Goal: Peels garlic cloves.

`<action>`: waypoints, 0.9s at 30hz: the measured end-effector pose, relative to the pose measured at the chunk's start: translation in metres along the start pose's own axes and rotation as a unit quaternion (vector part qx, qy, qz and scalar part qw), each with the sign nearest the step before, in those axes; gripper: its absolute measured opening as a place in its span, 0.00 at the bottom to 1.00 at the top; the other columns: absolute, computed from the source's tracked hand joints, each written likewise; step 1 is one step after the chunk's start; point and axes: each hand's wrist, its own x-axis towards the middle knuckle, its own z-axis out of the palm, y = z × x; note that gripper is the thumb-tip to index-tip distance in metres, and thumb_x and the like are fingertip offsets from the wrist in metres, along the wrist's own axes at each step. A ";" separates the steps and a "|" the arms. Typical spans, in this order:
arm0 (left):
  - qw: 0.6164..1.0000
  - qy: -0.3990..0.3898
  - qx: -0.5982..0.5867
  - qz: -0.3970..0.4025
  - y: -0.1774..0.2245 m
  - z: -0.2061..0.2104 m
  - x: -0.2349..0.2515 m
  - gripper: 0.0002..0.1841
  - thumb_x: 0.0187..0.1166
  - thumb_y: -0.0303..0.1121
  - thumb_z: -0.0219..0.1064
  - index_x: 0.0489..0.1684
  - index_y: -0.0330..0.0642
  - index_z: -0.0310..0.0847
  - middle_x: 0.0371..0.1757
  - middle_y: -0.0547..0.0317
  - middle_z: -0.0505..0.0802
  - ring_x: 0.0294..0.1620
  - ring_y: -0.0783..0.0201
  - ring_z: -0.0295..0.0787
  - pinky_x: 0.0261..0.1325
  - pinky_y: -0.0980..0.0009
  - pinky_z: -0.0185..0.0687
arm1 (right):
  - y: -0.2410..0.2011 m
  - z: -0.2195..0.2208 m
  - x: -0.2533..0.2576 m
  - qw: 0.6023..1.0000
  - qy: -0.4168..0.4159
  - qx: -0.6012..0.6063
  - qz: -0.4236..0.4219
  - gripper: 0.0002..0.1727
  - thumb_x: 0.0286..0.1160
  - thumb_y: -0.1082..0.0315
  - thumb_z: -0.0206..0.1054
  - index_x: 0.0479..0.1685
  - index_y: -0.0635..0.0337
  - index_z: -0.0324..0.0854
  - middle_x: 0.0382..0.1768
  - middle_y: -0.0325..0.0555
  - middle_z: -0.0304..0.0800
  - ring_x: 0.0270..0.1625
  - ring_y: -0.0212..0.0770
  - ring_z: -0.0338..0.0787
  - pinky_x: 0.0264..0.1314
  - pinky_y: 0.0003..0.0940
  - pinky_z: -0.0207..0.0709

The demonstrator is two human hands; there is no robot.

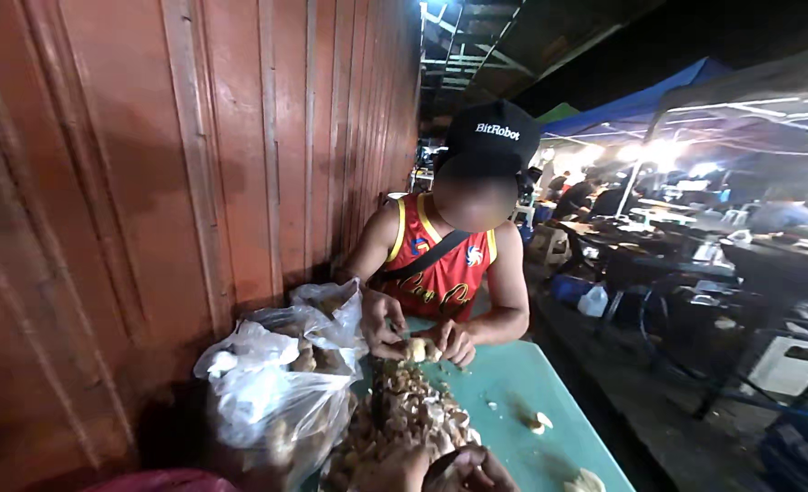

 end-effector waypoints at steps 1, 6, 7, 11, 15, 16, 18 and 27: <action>1.000 -0.019 -0.005 -0.009 0.005 -0.005 -0.002 0.18 0.86 0.34 0.59 0.63 0.31 0.85 0.59 0.34 0.91 0.64 0.38 0.88 0.68 0.41 0.78 | 0.001 0.001 -0.001 1.000 0.001 -0.011 -0.015 0.19 0.63 0.88 0.62 0.48 0.54 0.76 0.37 0.30 0.93 0.36 0.27 0.91 0.40 0.28 0.87; 0.997 -0.028 0.015 -0.068 -0.001 -0.006 0.003 0.17 0.86 0.36 0.59 0.64 0.36 0.84 0.60 0.42 0.91 0.63 0.44 0.88 0.66 0.46 0.81 | 0.000 0.002 -0.003 1.000 0.005 0.008 0.017 0.20 0.60 0.89 0.65 0.45 0.55 0.80 0.33 0.36 0.92 0.29 0.29 0.89 0.33 0.26 0.85; 0.996 -0.036 0.022 -0.078 -0.002 -0.007 0.005 0.17 0.87 0.36 0.59 0.65 0.37 0.84 0.61 0.42 0.90 0.64 0.45 0.88 0.67 0.47 0.80 | 0.001 0.002 -0.003 1.000 -0.002 0.015 0.021 0.20 0.60 0.89 0.66 0.46 0.55 0.82 0.33 0.37 0.93 0.29 0.29 0.89 0.33 0.26 0.84; 0.994 -0.048 0.025 -0.093 -0.002 -0.011 0.007 0.17 0.88 0.33 0.58 0.67 0.36 0.83 0.63 0.42 0.89 0.66 0.46 0.87 0.69 0.49 0.79 | -0.005 0.003 -0.004 0.998 -0.016 -0.011 0.055 0.17 0.63 0.88 0.65 0.47 0.58 0.81 0.34 0.39 0.93 0.26 0.29 0.89 0.24 0.24 0.82; 0.996 -0.034 0.004 -0.088 -0.004 -0.012 0.008 0.18 0.88 0.38 0.57 0.65 0.36 0.85 0.64 0.42 0.87 0.63 0.47 0.87 0.67 0.51 0.81 | -0.012 0.006 -0.005 0.998 0.004 -0.023 0.062 0.17 0.66 0.89 0.62 0.49 0.61 0.83 0.39 0.39 0.93 0.32 0.32 0.92 0.32 0.27 0.88; 0.996 -0.031 0.005 -0.086 -0.004 -0.012 0.008 0.19 0.88 0.41 0.58 0.63 0.36 0.84 0.63 0.41 0.86 0.61 0.47 0.87 0.65 0.51 0.82 | -0.012 0.006 -0.005 0.998 0.009 -0.034 0.057 0.18 0.66 0.89 0.61 0.50 0.62 0.84 0.39 0.39 0.94 0.32 0.31 0.92 0.33 0.27 0.89; 0.996 -0.027 0.008 -0.083 -0.002 -0.012 0.006 0.20 0.88 0.43 0.60 0.62 0.34 0.84 0.61 0.40 0.87 0.60 0.44 0.88 0.64 0.48 0.82 | -0.011 0.006 -0.006 0.996 0.012 -0.076 0.039 0.19 0.66 0.89 0.62 0.54 0.64 0.81 0.38 0.37 0.92 0.33 0.30 0.92 0.36 0.28 0.89; 0.996 -0.066 0.016 -0.055 0.001 -0.011 0.003 0.14 0.85 0.32 0.60 0.60 0.35 0.85 0.55 0.41 0.92 0.59 0.44 0.90 0.63 0.45 0.81 | -0.006 0.006 -0.005 0.993 0.008 -0.122 -0.005 0.14 0.63 0.88 0.68 0.44 0.64 0.84 0.36 0.35 0.93 0.33 0.27 0.90 0.36 0.25 0.87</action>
